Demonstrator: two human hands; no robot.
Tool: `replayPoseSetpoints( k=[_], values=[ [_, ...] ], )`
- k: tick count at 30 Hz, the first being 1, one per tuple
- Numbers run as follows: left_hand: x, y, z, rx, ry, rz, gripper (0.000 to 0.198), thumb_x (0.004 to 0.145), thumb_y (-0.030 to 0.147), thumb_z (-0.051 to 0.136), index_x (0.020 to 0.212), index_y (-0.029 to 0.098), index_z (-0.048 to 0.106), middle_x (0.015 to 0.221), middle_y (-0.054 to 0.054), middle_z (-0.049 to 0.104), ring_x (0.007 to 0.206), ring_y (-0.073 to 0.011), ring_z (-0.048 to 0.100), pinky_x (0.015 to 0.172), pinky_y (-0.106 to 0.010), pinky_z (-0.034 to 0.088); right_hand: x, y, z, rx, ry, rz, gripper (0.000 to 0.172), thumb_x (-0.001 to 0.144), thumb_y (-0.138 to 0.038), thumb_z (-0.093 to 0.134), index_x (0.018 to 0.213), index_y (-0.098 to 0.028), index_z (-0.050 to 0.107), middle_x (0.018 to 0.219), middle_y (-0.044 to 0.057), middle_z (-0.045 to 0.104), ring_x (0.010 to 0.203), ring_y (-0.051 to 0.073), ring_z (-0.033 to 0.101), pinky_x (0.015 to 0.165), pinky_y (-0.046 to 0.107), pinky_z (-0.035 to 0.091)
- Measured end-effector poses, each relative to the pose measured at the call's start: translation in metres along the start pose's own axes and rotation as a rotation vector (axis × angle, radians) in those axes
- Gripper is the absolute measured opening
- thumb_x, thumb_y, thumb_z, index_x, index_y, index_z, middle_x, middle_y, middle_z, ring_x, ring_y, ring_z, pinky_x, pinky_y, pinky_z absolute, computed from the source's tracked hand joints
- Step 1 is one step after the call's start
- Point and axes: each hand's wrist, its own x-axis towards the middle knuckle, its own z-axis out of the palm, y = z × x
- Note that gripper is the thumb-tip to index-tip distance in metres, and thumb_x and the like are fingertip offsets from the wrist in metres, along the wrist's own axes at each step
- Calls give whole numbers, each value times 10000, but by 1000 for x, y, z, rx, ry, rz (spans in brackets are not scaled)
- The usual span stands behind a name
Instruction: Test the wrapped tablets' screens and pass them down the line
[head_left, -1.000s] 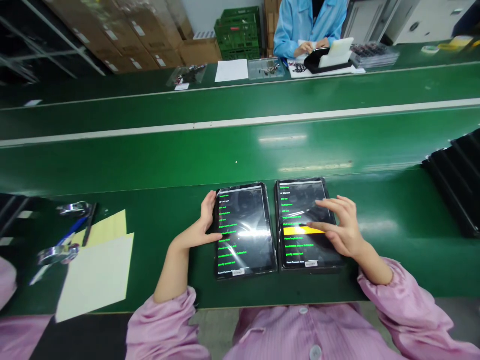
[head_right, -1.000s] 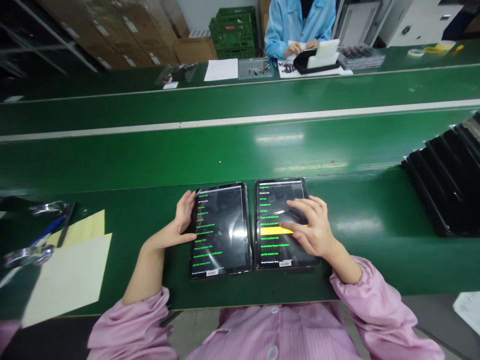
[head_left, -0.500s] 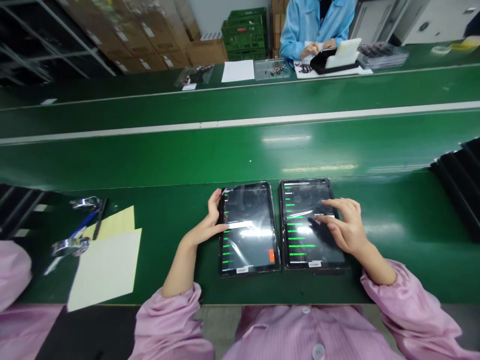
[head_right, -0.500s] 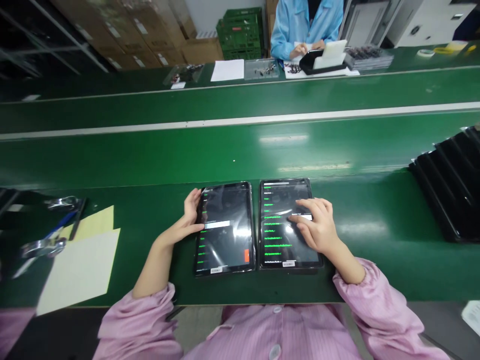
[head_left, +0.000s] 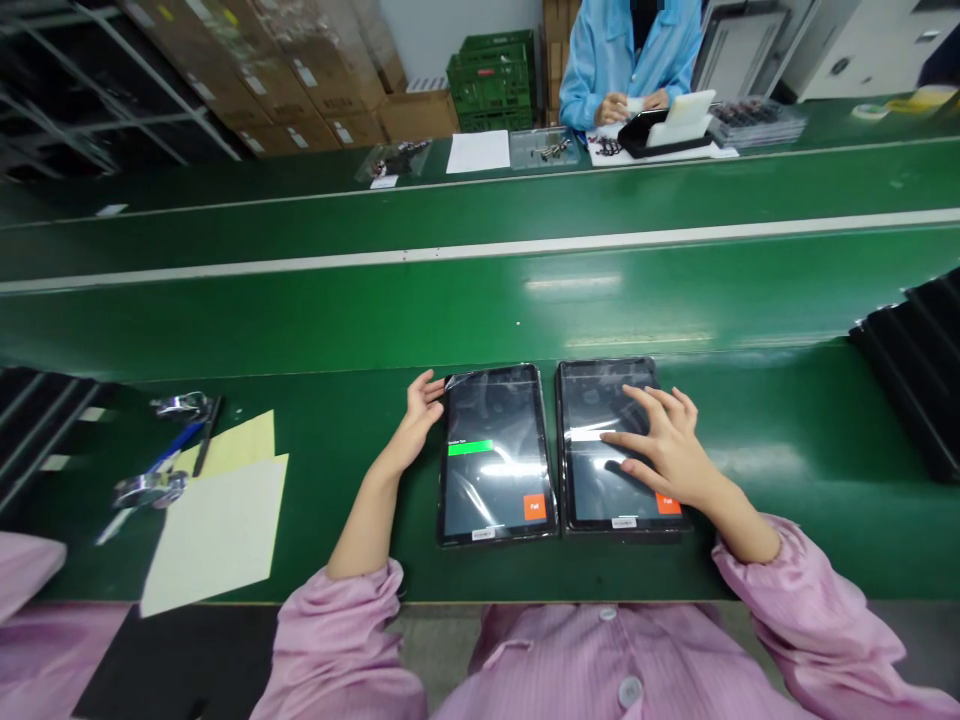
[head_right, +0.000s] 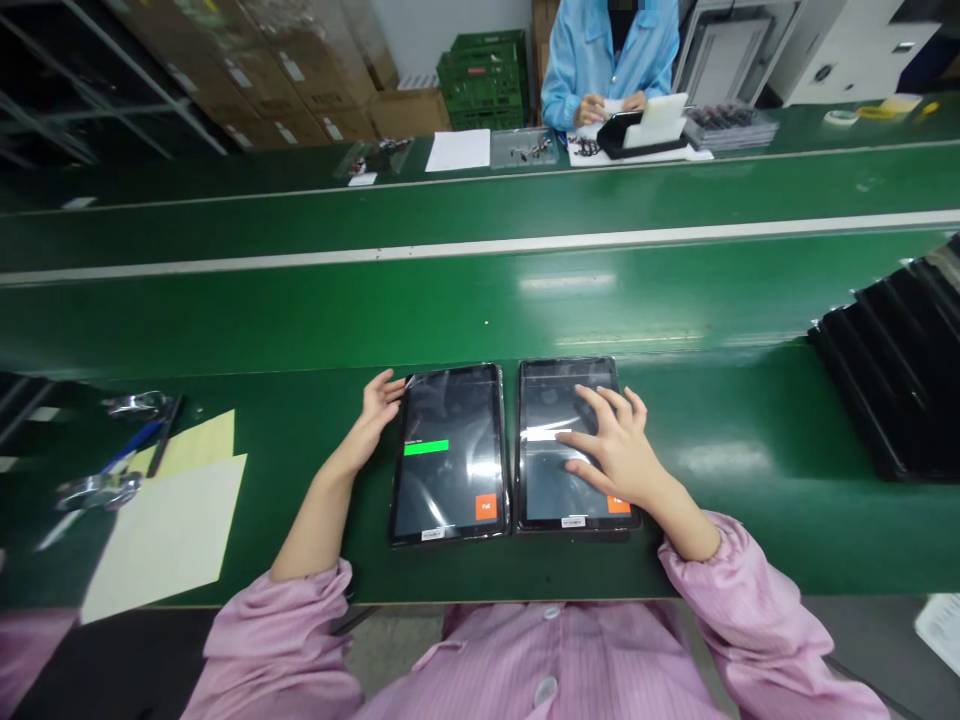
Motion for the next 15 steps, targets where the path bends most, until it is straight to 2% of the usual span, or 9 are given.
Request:
replayPoseSetpoints(
  k=[3,6,8,10,13,15],
  values=[
    [16,14,-8,-45,80,-153,715,845,658,480,1379,190,401,1190,-151,649,1124,-274,633,1022,-498,454,6,15,7,36,88,32,527,1002,-650,305,1097,-361,736,1510,38,332,1344,393,281,1108,666,105],
    [37,42,-7,33,102,-185,528,839,538,501,1222,177,545,1079,-125,698,1022,-258,676,950,-471,510,21,50,23,177,297,199,644,998,-681,195,1148,-311,700,1409,90,407,1292,377,364,1096,634,220],
    [48,66,7,106,144,-83,450,843,466,512,1182,178,581,1142,-126,682,1072,-252,658,989,-460,496,32,77,37,297,398,360,692,999,-672,147,1099,-268,700,1245,111,492,1211,350,442,1057,590,320],
    [53,90,30,213,130,85,408,874,393,493,1208,177,581,1235,-133,643,1135,-242,633,1039,-445,471,40,96,51,372,424,474,714,999,-668,132,1047,-253,711,1136,105,521,1155,330,478,1042,562,355],
    [44,116,68,500,-59,338,408,922,305,441,1291,164,545,1371,-161,567,1251,-268,573,1099,-488,425,43,104,61,397,377,474,720,996,-682,153,1042,-261,735,1143,96,518,1142,307,480,1058,528,362],
    [33,124,85,673,-212,420,454,928,250,425,1370,159,485,1473,-169,489,1361,-295,480,1143,-530,367,40,99,60,393,333,422,719,989,-702,185,1024,-264,754,1175,99,517,1141,302,474,1055,514,377]
  ],
)
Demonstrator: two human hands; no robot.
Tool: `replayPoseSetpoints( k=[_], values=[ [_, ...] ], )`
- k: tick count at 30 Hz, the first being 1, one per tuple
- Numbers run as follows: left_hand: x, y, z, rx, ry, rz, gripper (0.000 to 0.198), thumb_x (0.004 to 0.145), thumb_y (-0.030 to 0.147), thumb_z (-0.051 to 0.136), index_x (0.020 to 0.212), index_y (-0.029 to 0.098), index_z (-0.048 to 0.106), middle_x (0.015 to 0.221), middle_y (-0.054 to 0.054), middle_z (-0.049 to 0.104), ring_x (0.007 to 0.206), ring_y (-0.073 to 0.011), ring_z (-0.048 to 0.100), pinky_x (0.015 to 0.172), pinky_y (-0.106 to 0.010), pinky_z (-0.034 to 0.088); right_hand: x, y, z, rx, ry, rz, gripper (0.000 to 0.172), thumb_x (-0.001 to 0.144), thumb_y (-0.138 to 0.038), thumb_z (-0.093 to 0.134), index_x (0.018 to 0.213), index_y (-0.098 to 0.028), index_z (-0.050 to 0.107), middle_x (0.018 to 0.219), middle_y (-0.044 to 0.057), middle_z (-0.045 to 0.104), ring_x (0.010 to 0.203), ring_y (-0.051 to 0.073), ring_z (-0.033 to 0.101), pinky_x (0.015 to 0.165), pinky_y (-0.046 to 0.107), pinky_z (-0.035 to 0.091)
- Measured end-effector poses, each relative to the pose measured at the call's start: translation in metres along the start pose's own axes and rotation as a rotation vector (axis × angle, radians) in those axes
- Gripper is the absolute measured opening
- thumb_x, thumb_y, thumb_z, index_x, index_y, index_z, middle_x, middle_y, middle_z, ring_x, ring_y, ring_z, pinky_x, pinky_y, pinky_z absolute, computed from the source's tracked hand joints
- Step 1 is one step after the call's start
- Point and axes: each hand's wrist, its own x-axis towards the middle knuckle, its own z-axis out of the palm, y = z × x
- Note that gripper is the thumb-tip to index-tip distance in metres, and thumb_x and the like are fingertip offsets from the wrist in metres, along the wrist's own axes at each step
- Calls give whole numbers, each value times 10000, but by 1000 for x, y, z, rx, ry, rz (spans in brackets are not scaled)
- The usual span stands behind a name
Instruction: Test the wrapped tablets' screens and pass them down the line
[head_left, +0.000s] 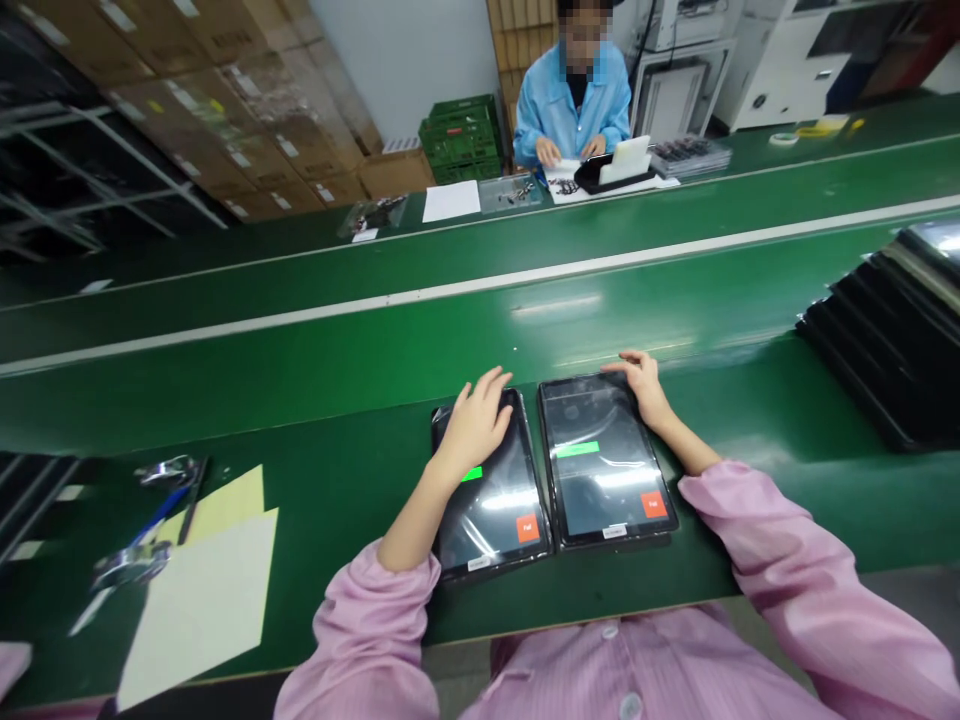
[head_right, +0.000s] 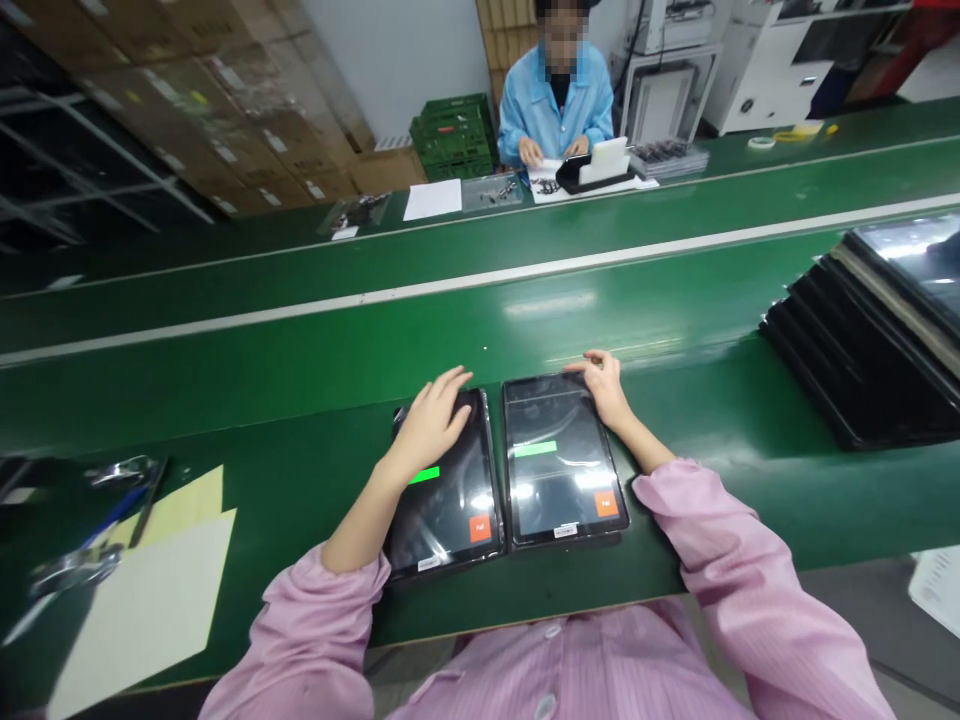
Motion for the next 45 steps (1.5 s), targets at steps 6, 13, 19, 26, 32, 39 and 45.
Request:
replayPoseSetpoints(
  k=[6,13,19,26,32,39,45],
  values=[
    [-21,19,-7,138,-255,161,576,902,139,386,1477,160,368,1455,-160,516,1327,-301,515,1111,-505,402,-5,-9,-6,76,-90,-27,683,1009,-671,203,1020,-242,734,1062,112,657,1120,306,477,1020,498,414],
    [-21,21,-22,91,-288,180,513,967,268,432,1476,252,370,1483,-151,446,1355,-322,483,1144,-586,324,-4,-5,-3,92,-22,20,719,995,-706,206,939,-260,768,1198,101,600,1108,300,508,1042,517,393],
    [-20,10,-8,79,-340,208,638,966,470,480,1529,249,279,1617,-164,268,1473,-397,291,1185,-652,172,-4,-10,-5,98,-49,22,664,1007,-670,229,1000,-236,731,1040,99,682,1118,300,499,1045,499,396],
    [-21,13,-41,79,-220,217,461,1013,416,351,1401,241,527,1308,-108,605,1191,-274,582,1067,-469,400,-4,-8,-5,118,59,78,689,1001,-666,237,851,-236,755,1098,98,618,1082,297,540,1023,484,406],
    [-8,-17,-33,220,-56,138,482,988,435,316,1111,255,746,971,-71,649,847,-227,619,1058,-544,346,-3,-10,-3,112,20,38,682,1004,-627,264,791,-238,781,1103,96,604,1056,295,539,1014,486,421],
    [3,-20,-47,108,138,146,819,908,756,31,815,218,642,843,-70,603,845,-239,575,997,-496,375,-2,-11,-3,157,80,104,648,1000,-603,298,750,-225,762,1064,105,604,1022,285,550,989,468,435],
    [37,-13,-41,-156,-157,43,854,876,786,-33,848,219,605,1014,-104,698,1001,-269,637,923,-427,470,-1,-13,-1,181,125,114,631,991,-619,306,762,-219,737,1005,115,616,1007,290,571,969,472,443]
  ],
)
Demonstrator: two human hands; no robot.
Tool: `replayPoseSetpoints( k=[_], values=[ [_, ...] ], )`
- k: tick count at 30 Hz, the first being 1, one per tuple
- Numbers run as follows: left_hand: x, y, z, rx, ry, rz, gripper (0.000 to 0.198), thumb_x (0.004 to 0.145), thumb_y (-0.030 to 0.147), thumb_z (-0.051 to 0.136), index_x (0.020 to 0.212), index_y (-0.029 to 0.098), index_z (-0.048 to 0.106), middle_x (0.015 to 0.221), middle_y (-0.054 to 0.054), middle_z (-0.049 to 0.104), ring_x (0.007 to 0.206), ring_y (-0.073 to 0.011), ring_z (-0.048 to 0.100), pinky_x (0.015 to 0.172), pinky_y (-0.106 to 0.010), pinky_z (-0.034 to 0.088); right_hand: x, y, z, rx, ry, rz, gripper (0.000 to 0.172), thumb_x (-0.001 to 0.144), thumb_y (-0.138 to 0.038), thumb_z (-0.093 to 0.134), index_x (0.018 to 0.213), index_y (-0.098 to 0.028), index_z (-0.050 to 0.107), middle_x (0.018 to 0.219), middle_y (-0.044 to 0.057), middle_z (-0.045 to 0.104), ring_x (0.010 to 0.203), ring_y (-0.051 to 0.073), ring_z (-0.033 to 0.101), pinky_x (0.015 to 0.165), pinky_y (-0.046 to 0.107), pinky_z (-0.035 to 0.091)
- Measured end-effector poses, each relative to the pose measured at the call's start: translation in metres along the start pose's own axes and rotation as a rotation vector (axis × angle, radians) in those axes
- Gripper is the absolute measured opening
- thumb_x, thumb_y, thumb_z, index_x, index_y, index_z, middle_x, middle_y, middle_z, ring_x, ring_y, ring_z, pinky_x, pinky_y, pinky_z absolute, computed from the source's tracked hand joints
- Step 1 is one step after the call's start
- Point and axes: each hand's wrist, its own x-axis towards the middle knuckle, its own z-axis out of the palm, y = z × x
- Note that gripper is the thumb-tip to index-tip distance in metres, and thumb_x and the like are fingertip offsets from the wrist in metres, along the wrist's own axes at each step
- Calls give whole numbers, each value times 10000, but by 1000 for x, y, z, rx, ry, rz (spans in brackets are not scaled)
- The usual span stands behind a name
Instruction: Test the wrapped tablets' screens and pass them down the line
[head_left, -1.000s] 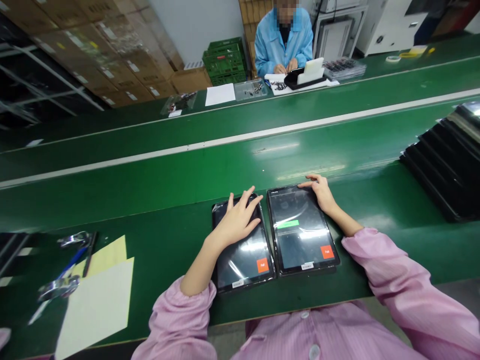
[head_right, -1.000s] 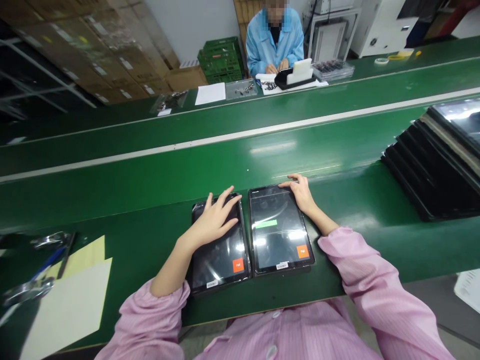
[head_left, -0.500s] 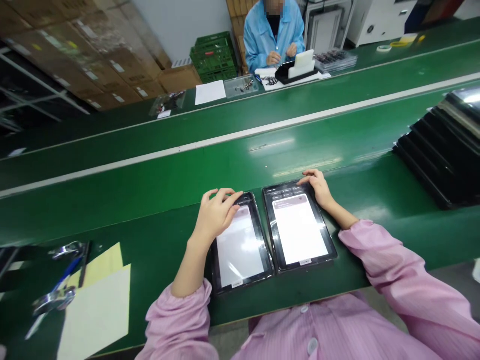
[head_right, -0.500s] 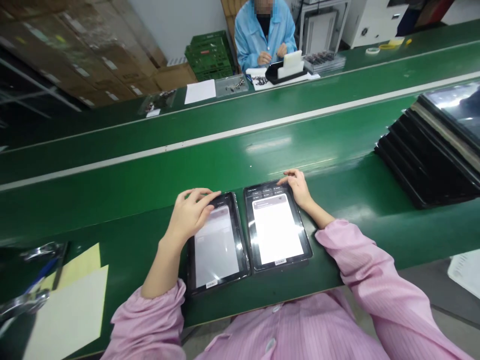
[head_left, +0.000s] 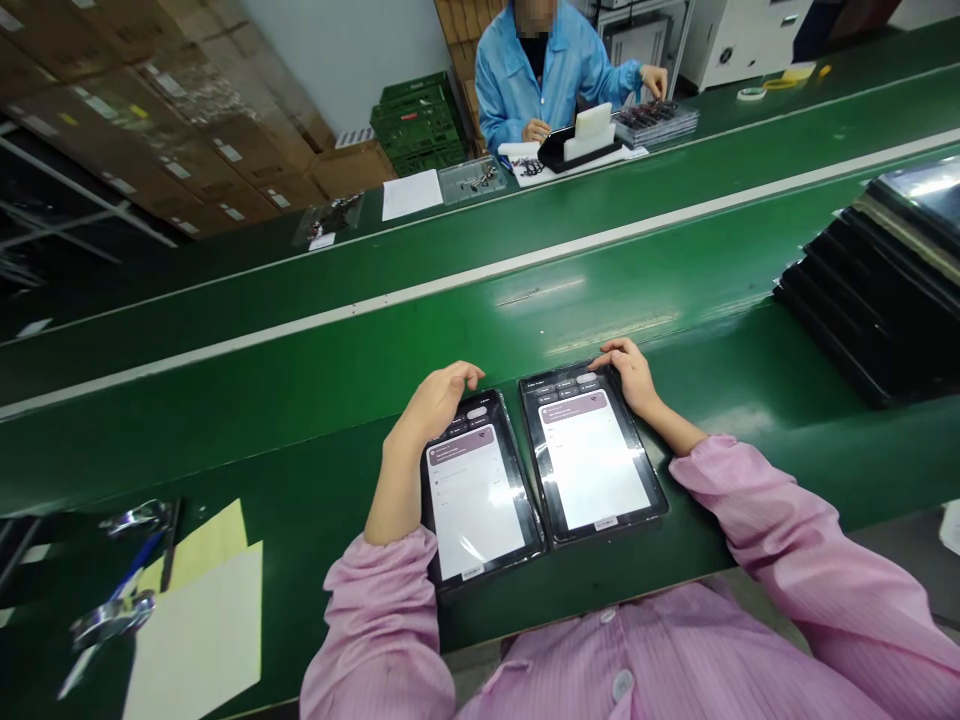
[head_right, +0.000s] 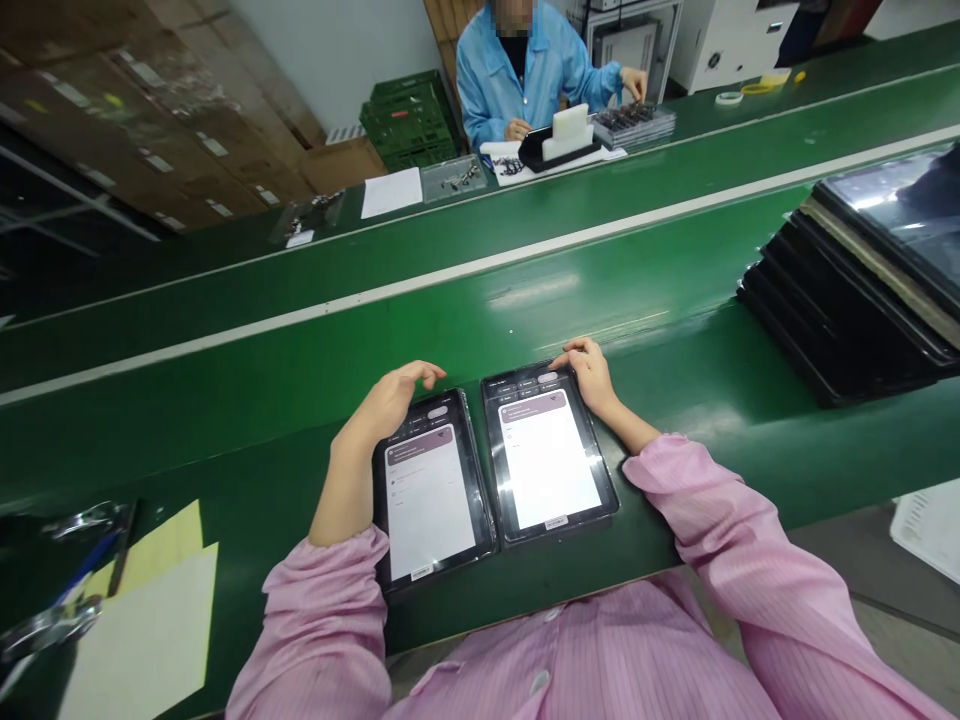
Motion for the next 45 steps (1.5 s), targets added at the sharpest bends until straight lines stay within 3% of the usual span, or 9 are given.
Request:
replayPoseSetpoints(
  k=[4,8,12,19,23,28,34,41,45],
  values=[
    [12,0,11,9,-204,-135,744,966,635,91,1150,237,692,1130,-70,728,1034,-269,664,899,-407,507,0,-2,0,14,4,13,650,987,-639,301,718,-219,718,1011,115,615,997,289,577,968,475,443],
    [15,3,15,150,-225,-111,663,984,498,126,1018,234,734,1155,-56,726,1060,-270,656,957,-426,499,0,0,1,28,-4,22,655,977,-658,331,657,-214,691,1011,111,611,988,286,586,970,466,445],
    [14,4,13,217,-233,-14,678,1001,487,56,939,211,672,906,-44,751,937,-230,689,1202,-509,279,1,1,1,52,16,30,647,980,-643,347,672,-204,708,1003,94,599,984,266,592,968,431,449],
    [10,5,5,168,-206,28,718,979,591,-49,945,227,569,741,1,711,846,-206,704,1250,-565,113,2,-3,5,110,74,38,620,986,-635,337,744,-199,705,949,79,616,936,237,596,851,373,500],
    [7,12,8,203,-249,-72,688,1008,559,57,1194,203,616,1178,-72,711,1160,-233,631,1236,-607,63,2,-4,6,65,124,86,585,979,-649,321,808,-208,665,866,72,616,829,237,584,776,380,505],
    [0,17,21,191,-367,-25,656,1021,528,62,1445,265,488,1582,-71,390,1492,-275,284,1193,-659,-54,3,1,5,30,101,138,514,942,-634,448,678,-222,606,732,57,574,809,250,558,887,415,458],
    [-8,9,34,177,-435,-3,647,1007,581,52,1551,325,292,1682,-37,100,1544,-321,44,1171,-700,-4,8,3,1,174,30,183,639,918,-717,373,703,-202,684,818,74,667,804,232,618,782,369,506],
    [-7,1,28,230,-478,3,612,1007,559,38,1539,391,290,1686,-7,79,1537,-350,90,1179,-682,150,8,-8,4,840,-152,312,586,789,-759,594,889,-194,713,1347,106,592,1086,295,601,977,443,472],
    [-3,-1,20,358,-386,-150,632,973,622,219,1529,355,354,1647,-92,239,1504,-410,191,1150,-672,229,4,-12,0,480,-60,178,636,832,-816,483,919,-226,702,1376,81,549,1166,312,533,1035,488,413]
  ],
)
